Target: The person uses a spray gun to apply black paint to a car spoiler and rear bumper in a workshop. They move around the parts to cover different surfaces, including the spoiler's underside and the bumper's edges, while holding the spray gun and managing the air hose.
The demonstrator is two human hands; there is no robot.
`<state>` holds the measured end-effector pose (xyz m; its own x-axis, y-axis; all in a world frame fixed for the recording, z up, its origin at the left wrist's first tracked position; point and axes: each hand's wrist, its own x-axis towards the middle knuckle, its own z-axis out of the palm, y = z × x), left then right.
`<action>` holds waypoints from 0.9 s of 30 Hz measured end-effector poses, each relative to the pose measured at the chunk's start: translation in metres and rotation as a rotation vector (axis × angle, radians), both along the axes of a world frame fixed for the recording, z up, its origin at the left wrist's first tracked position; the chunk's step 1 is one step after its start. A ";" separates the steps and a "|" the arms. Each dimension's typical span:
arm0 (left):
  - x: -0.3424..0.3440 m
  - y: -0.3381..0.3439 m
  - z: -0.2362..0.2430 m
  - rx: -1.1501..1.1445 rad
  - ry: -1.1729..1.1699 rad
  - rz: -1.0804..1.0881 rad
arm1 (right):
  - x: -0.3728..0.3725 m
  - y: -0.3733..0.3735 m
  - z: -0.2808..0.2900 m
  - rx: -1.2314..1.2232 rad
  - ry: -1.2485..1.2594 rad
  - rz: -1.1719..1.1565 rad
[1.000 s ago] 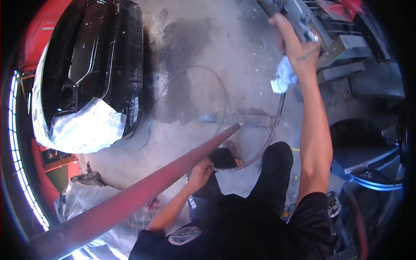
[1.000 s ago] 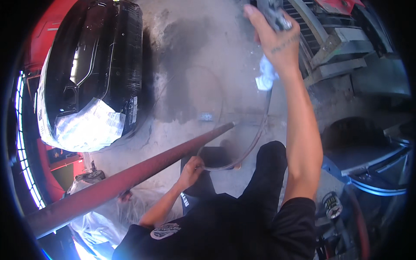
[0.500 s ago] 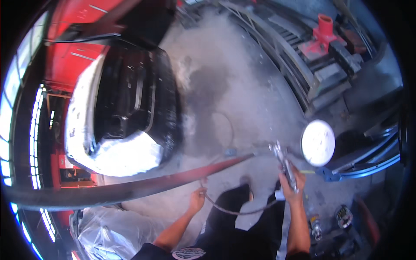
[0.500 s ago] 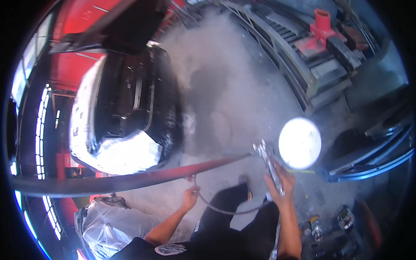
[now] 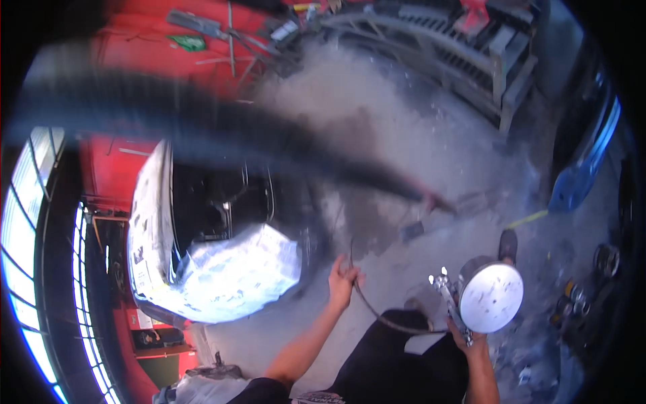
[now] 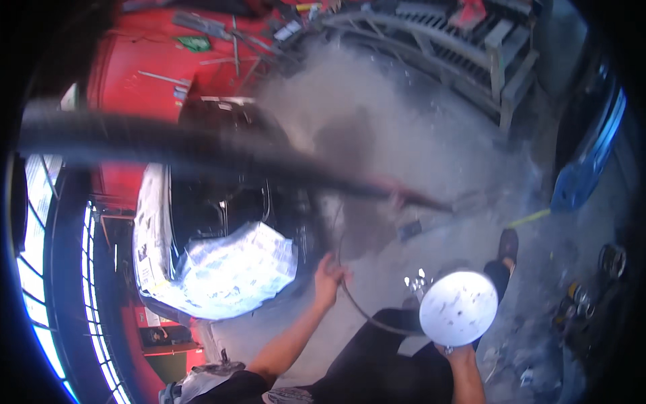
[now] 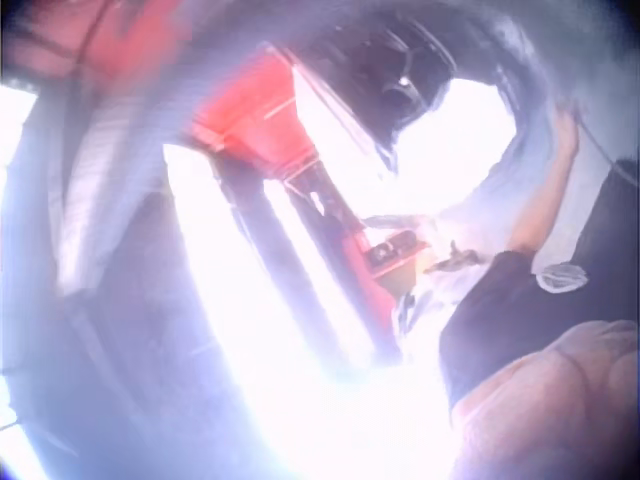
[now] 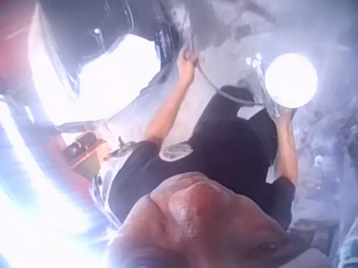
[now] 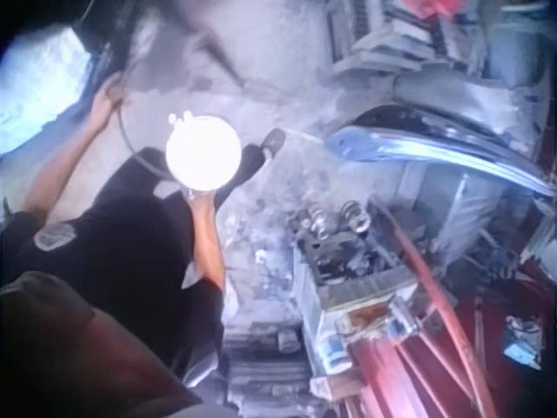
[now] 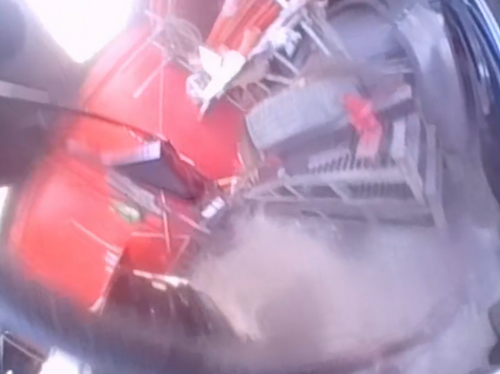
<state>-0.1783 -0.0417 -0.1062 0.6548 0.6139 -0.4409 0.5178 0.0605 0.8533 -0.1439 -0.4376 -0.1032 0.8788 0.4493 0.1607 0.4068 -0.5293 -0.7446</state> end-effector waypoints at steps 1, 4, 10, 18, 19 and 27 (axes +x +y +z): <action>0.000 0.020 -0.001 -0.028 -0.058 0.023 | -0.016 0.016 -0.004 0.032 0.043 -0.006; -0.014 0.061 -0.005 -0.197 -0.191 0.088 | -0.054 0.076 -0.004 0.217 0.242 -0.045; -0.001 0.120 0.010 -0.317 -0.403 0.204 | -0.029 0.192 0.052 0.269 0.140 0.153; 0.109 0.194 0.077 -0.286 -0.839 0.296 | 0.078 0.295 0.062 0.232 0.176 -0.044; 0.124 0.207 0.081 -0.255 -0.870 0.296 | 0.098 0.305 0.052 0.228 0.182 -0.071; 0.228 0.259 0.032 -0.202 -0.864 0.302 | 0.230 0.396 0.020 0.234 0.159 -0.210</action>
<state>0.0497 0.2169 -0.0744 0.6303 0.7763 0.0068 -0.3523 0.2782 0.8936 0.0865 -0.0416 -0.0830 0.9703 0.2237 0.0920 0.1769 -0.3967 -0.9007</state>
